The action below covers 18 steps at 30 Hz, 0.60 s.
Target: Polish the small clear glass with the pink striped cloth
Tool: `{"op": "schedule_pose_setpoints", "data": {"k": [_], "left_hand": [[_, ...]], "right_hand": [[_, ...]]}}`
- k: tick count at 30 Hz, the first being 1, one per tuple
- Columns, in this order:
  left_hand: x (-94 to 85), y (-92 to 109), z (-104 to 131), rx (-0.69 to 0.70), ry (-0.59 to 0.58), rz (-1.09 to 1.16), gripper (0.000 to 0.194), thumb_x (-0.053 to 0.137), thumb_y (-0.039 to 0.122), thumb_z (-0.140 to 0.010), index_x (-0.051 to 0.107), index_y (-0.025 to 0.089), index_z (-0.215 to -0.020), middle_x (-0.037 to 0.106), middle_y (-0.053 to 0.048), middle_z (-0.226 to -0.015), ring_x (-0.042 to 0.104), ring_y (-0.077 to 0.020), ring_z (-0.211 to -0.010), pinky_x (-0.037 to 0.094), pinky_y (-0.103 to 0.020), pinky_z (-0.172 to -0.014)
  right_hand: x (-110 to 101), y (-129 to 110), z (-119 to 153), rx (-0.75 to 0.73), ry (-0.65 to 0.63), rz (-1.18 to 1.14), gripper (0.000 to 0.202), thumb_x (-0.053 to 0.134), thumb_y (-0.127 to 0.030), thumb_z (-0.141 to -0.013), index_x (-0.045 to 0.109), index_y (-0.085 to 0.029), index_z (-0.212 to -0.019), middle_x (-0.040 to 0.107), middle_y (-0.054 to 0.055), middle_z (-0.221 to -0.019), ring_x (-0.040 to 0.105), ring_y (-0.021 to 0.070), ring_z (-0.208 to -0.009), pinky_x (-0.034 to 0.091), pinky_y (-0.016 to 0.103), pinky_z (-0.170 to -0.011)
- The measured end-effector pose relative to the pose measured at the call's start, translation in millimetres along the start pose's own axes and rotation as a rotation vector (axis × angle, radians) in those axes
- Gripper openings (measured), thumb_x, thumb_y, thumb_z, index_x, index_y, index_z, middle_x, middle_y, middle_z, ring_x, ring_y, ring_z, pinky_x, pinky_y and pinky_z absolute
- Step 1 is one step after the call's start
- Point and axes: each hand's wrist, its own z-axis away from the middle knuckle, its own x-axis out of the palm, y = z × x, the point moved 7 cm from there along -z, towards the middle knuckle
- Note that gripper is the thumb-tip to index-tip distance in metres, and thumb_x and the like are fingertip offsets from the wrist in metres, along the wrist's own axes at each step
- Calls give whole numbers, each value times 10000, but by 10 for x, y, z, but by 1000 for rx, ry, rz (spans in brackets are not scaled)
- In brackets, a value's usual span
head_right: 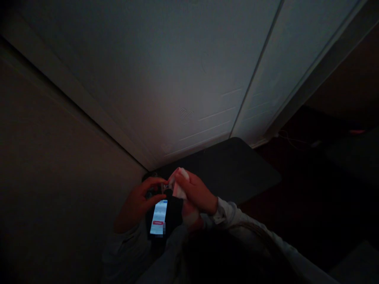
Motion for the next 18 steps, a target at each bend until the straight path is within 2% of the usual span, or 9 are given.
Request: {"op": "schedule_pose_setpoints", "data": {"k": [3, 9, 13, 18], "left_hand": [[-23, 16, 6, 17, 6, -7, 248, 650, 200, -744, 634, 233, -989, 658, -19, -956, 585, -182, -868, 446, -313, -795], [-80, -7, 14, -16, 27, 26, 194, 676, 186, -688, 646, 226, -875, 676, -3, -867, 601, -188, -835, 451, -312, -787], [-89, 6, 6, -24, 53, 77, 181, 663, 191, -684, 648, 223, -862, 684, -4, -851, 602, -186, -821, 457, -319, -796], [-81, -46, 9, -28, 67, 126, 204, 644, 213, -705, 642, 215, -909, 678, -10, -846, 603, -179, -810, 455, -304, -785]], "right_hand": [[21, 18, 2, 15, -8, -15, 363, 421, -485, -889, 592, -169, -835, 576, 9, -755, 529, 138, -687, 423, 265, -660], [52, -100, 52, -132, 4, 250, 320, 374, -434, -918, 574, -187, -882, 577, 7, -790, 540, 135, -717, 422, 262, -674], [41, -150, 87, -138, 31, 359, 262, 382, -382, -920, 561, -191, -902, 581, 3, -763, 549, 131, -675, 420, 257, -633], [48, -186, 118, -144, 41, 375, 267, 404, -388, -902, 565, -177, -931, 589, 10, -738, 562, 138, -641, 424, 255, -596]]}}
